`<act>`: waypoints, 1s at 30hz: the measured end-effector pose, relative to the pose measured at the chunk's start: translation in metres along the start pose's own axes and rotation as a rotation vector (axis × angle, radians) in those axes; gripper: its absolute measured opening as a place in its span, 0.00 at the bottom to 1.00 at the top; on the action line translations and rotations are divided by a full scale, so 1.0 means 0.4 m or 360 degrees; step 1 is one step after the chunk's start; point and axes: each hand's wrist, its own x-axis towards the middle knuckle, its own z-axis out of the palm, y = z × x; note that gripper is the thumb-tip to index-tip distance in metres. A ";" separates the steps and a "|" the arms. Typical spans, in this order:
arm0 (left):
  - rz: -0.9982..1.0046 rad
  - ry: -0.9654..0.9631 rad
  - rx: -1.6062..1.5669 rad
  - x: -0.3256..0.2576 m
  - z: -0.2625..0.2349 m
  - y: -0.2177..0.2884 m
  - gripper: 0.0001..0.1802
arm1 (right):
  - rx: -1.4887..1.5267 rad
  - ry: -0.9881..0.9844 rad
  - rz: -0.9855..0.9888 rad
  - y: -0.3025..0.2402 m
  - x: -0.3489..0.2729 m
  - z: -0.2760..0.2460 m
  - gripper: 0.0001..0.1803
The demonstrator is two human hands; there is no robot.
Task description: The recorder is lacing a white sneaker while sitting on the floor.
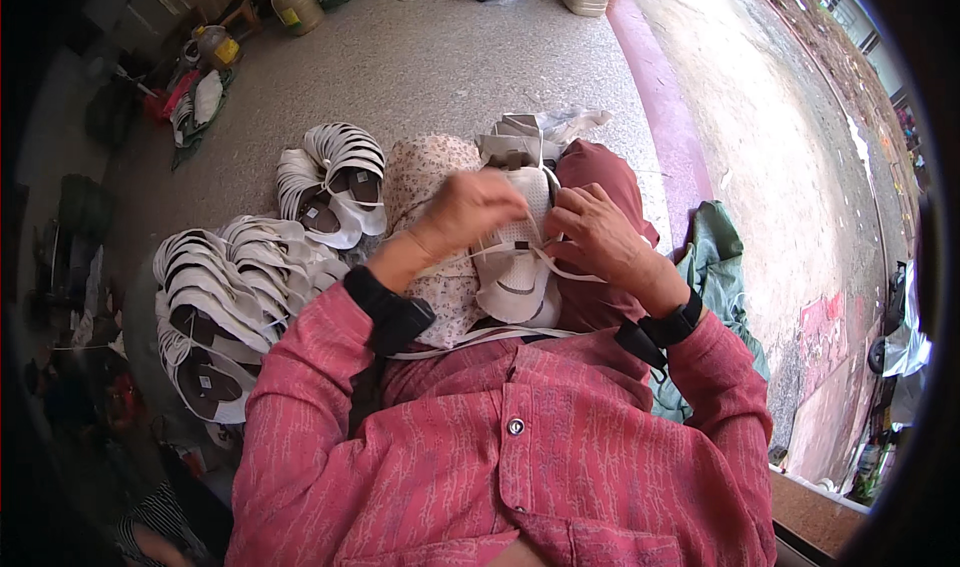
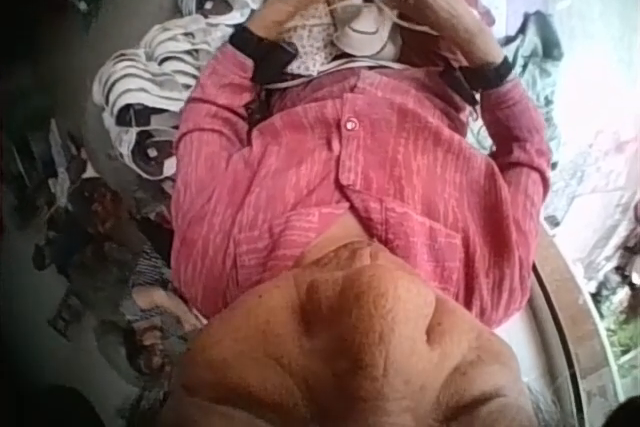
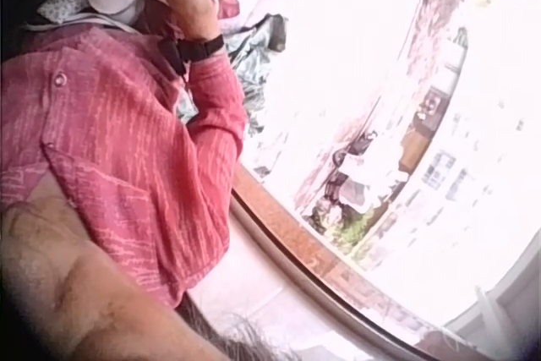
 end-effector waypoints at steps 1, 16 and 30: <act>-0.0329 0.0215 -0.0214 -0.007 -0.034 0.002 0.05 | 0.0053 -0.0006 0.0029 -0.001 -0.001 0.001 0.11; -0.0994 0.0696 -0.1614 -0.212 -0.090 0.019 0.30 | 0.0472 -0.0027 0.0325 -0.092 0.058 0.009 0.12; -0.0852 0.0403 -0.0616 -0.217 -0.094 0.077 0.10 | 0.1958 0.0561 0.1320 -0.047 -0.050 -0.107 0.14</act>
